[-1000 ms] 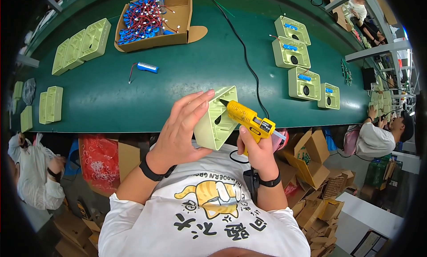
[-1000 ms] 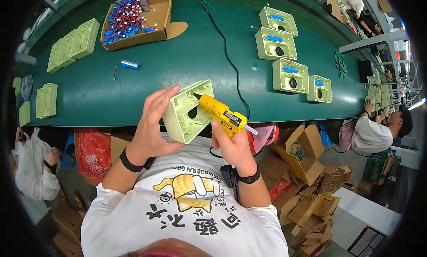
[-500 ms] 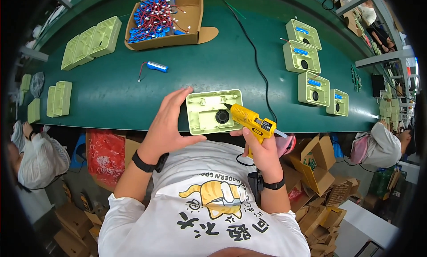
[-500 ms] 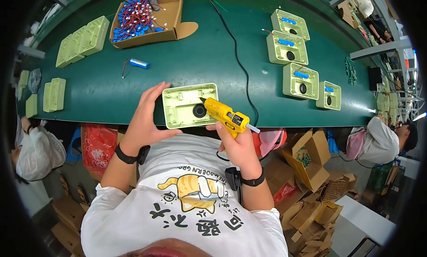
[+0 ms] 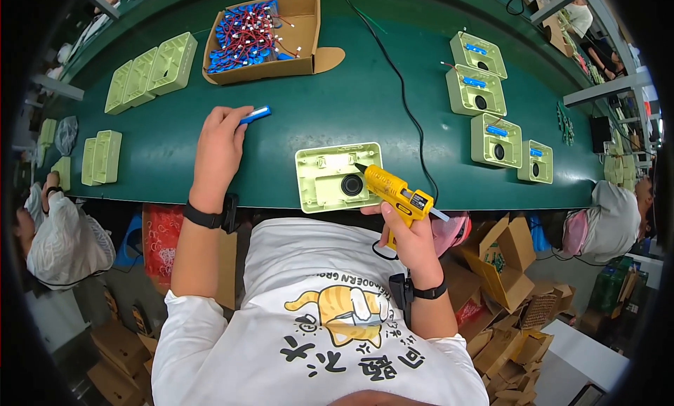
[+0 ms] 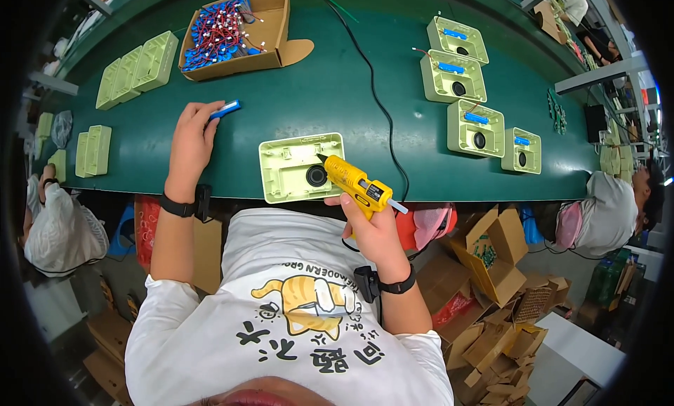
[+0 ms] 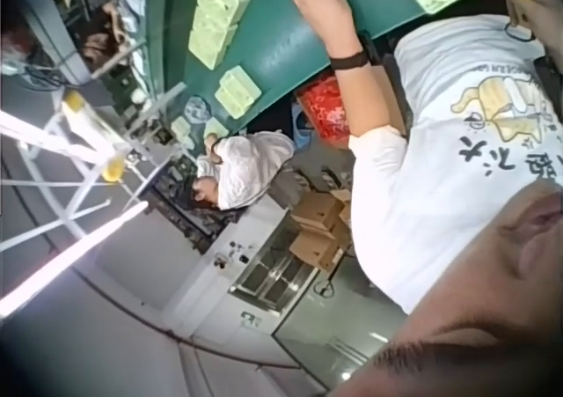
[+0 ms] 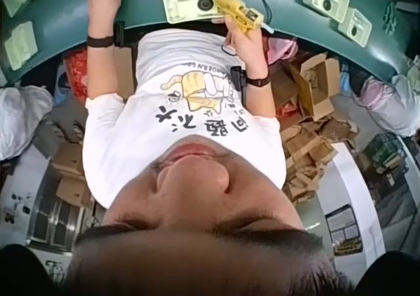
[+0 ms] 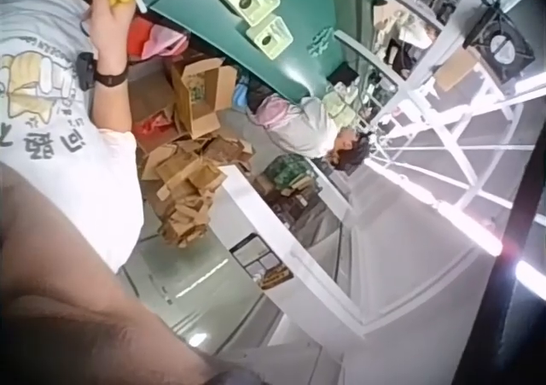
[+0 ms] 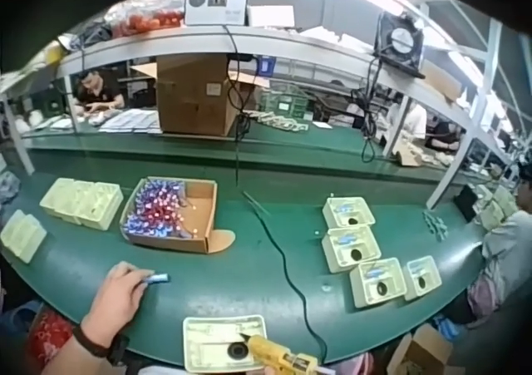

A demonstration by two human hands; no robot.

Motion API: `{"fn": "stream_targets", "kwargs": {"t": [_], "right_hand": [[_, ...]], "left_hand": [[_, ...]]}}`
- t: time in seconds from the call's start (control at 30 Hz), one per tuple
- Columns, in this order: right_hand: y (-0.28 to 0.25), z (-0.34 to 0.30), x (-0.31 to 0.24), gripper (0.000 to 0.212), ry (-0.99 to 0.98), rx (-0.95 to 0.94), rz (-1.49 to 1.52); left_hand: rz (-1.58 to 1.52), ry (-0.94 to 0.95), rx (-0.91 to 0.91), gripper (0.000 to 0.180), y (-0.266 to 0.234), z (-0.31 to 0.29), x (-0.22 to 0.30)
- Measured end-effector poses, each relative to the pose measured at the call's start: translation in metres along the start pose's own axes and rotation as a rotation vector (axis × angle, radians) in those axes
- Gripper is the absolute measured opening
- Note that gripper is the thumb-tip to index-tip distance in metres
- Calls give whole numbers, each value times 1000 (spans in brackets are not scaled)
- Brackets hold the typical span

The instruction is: The person assembles electronic devices by picking up a battery from a box, applying adhesive to a plastic housing with a glue gun, and pressing the battery into the housing. They then apply more glue over the battery and wires before setting the housing aside and repeating the process.

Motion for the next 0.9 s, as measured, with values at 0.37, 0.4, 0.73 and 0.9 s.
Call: {"fn": "stream_targets", "kwargs": {"t": [0.37,0.4,0.73,0.9], "right_hand": [[1,1,-1,44,-8,-9,13],[1,1,-2,44,-10,-8,10],[-3,2,3,45,-6,12,14],[-1,1,0,44,-8,17,16]], "left_hand": [[35,11,-37,22,-5,-26,16],[-23,-28,-30,20,-6,-27,15],[-237,-105,2,15,-15,-25,51],[-517,-484,-132,17,12,-46,12]]}}
Point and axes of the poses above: each hand's wrist, its own z-axis towards the middle knuckle, its own y-axis out of the palm, x = y × z, the point moved 10 cm from there along z, towards the middle knuckle, and after that the axes turned 10 degrees about x, right-handed, at the moved point
